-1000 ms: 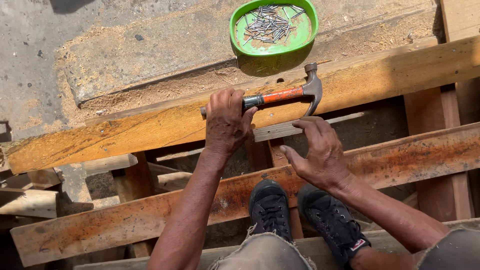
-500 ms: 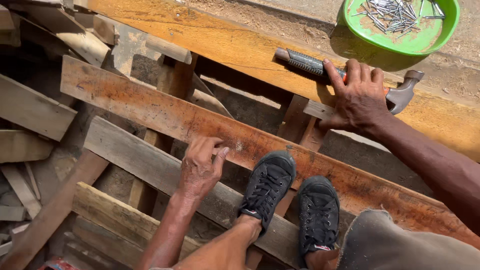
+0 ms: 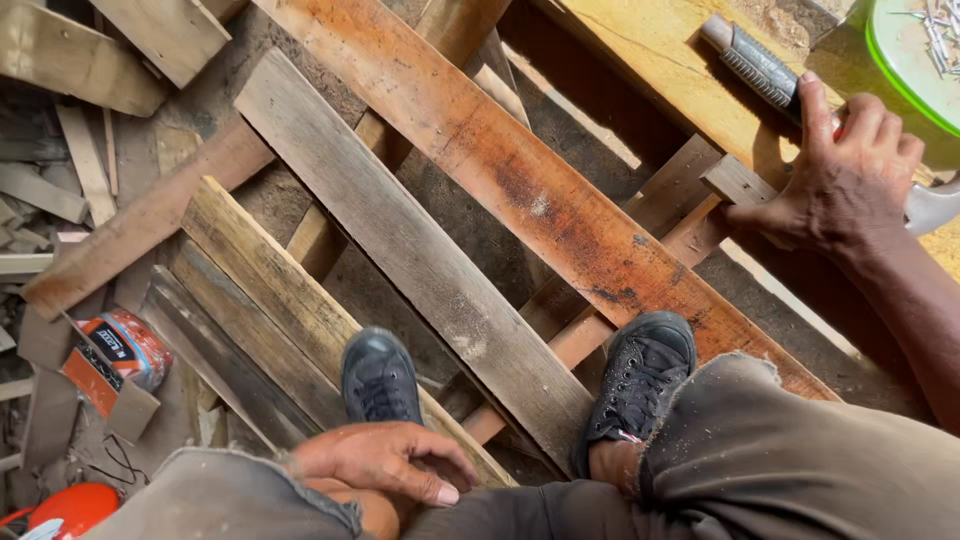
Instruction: The person hammers nails into a wooden plank using a hammer. They repeatedly pick up nails from a green tray and drive them into the wood, then move the plank and continue hammering.
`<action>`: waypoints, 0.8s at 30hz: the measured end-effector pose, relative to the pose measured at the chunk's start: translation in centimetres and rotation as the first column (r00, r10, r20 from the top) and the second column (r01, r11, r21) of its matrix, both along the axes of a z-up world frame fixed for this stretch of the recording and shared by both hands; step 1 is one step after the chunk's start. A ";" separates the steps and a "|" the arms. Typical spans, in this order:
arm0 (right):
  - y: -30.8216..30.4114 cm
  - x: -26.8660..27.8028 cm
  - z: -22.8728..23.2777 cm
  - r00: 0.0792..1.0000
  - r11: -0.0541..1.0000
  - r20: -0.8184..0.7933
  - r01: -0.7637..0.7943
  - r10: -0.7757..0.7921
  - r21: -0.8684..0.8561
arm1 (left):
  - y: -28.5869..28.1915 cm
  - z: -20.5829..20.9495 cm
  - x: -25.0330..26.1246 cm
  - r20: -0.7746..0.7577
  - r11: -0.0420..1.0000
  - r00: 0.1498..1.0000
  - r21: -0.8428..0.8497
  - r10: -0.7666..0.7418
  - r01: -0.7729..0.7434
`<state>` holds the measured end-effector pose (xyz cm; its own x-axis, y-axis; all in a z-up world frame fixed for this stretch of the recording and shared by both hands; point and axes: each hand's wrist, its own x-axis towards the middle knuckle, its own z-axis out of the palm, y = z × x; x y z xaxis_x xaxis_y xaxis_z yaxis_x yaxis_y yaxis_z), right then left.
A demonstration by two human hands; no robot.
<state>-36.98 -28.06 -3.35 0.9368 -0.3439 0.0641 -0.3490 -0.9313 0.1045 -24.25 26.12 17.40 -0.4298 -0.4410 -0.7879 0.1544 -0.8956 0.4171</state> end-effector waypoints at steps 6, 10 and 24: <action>0.7 0.1 0.3 0.999 0.997 0.014 0.036 -0.035 -0.069 | 9.3 -7.1 -2.9 -0.073 0.977 0.979 0.111 0.189 -0.180; 1.1 0.6 1.2 0.996 0.998 -0.052 0.070 -0.070 0.003 | 11.8 -11.1 -3.3 0.063 0.955 0.964 0.129 0.260 -0.266; 12.1 14.1 6.2 0.805 0.751 0.132 -0.589 0.579 0.299 | 19.3 -10.2 -1.7 0.959 0.967 0.150 -0.225 0.242 -0.122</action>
<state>-22.91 -16.01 2.86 0.9612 0.2635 0.0818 0.2754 -0.9344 -0.2261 -25.95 45.39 7.18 0.7624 -0.4649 -0.4502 -0.2772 -0.8632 0.4220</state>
